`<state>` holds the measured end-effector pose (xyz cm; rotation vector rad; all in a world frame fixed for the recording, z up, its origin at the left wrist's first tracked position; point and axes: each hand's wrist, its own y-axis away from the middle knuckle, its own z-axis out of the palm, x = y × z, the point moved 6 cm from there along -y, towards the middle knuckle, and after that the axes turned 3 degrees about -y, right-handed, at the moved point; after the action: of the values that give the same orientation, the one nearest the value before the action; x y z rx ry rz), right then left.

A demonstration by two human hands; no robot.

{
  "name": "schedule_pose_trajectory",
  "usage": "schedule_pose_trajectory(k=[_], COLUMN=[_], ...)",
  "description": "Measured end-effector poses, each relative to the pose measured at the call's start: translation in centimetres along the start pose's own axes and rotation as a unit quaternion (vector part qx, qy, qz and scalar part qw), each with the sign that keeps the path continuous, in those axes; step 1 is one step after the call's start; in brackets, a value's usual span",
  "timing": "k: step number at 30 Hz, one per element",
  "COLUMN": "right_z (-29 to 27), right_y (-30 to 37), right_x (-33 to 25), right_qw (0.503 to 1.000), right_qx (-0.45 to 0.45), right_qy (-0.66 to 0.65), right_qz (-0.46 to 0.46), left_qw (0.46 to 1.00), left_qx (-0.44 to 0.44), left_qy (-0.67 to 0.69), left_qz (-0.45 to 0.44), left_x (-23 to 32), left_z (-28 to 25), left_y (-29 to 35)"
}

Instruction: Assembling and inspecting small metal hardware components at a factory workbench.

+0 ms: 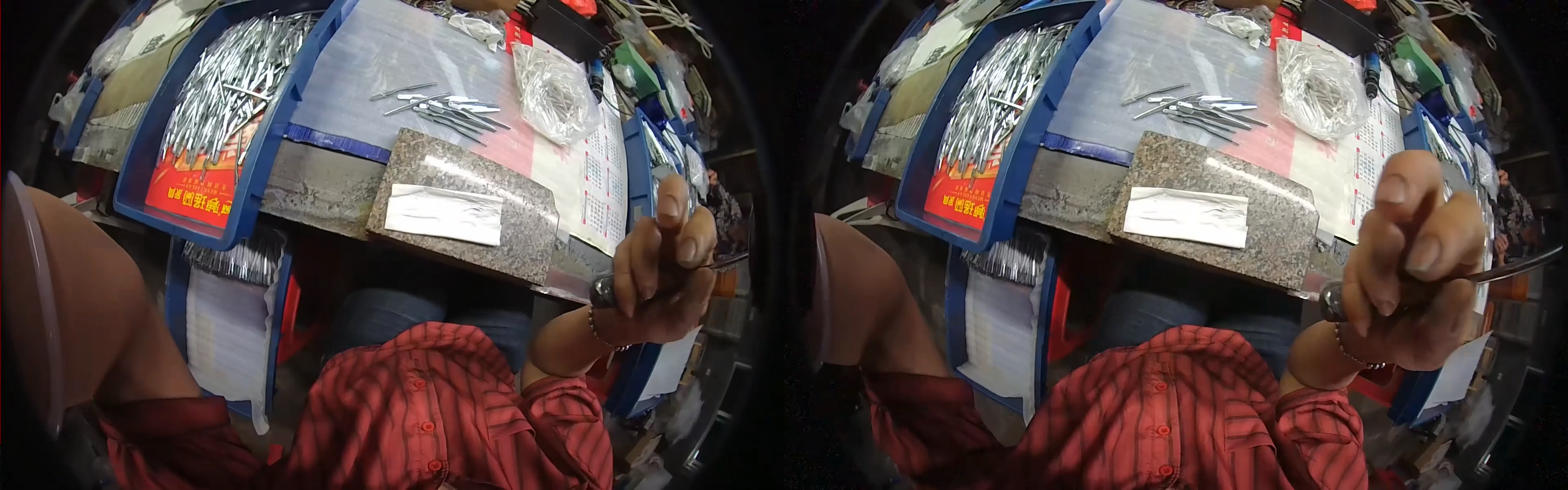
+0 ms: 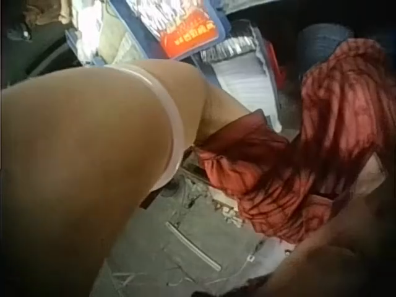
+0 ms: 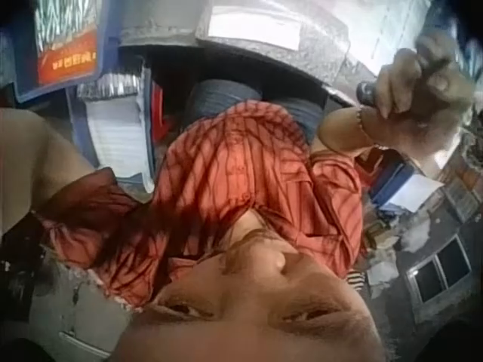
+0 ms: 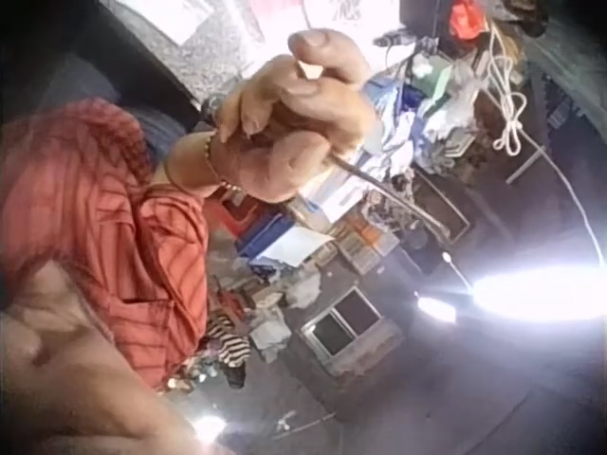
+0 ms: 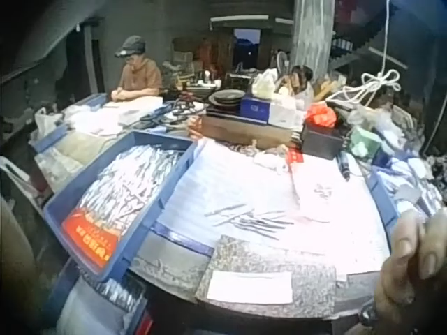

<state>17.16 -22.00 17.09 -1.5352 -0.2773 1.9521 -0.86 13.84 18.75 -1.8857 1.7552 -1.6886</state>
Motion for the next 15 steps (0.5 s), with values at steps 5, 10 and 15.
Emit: schedule_pose_trajectory(k=[5,10,15], right_z=[-0.7,-3.4,-3.0], right_y=[0.9,4.7,8.9], right_x=[0.8,4.4,7.8], right_qw=[0.999,0.979,0.946], right_qx=[0.052,0.190,0.170], right_qy=[0.002,0.000,-0.027], right_qz=[-0.004,0.072,0.275], left_qw=[0.995,0.977,0.939], left_qx=[-0.098,-0.206,-0.240], left_qy=[0.007,-0.005,-0.122], left_qz=[0.001,0.062,-0.212], left_x=[-1.3,2.8,-12.8], left_z=[4.1,11.0,20.8], left_y=[-4.0,-11.8,-1.1])
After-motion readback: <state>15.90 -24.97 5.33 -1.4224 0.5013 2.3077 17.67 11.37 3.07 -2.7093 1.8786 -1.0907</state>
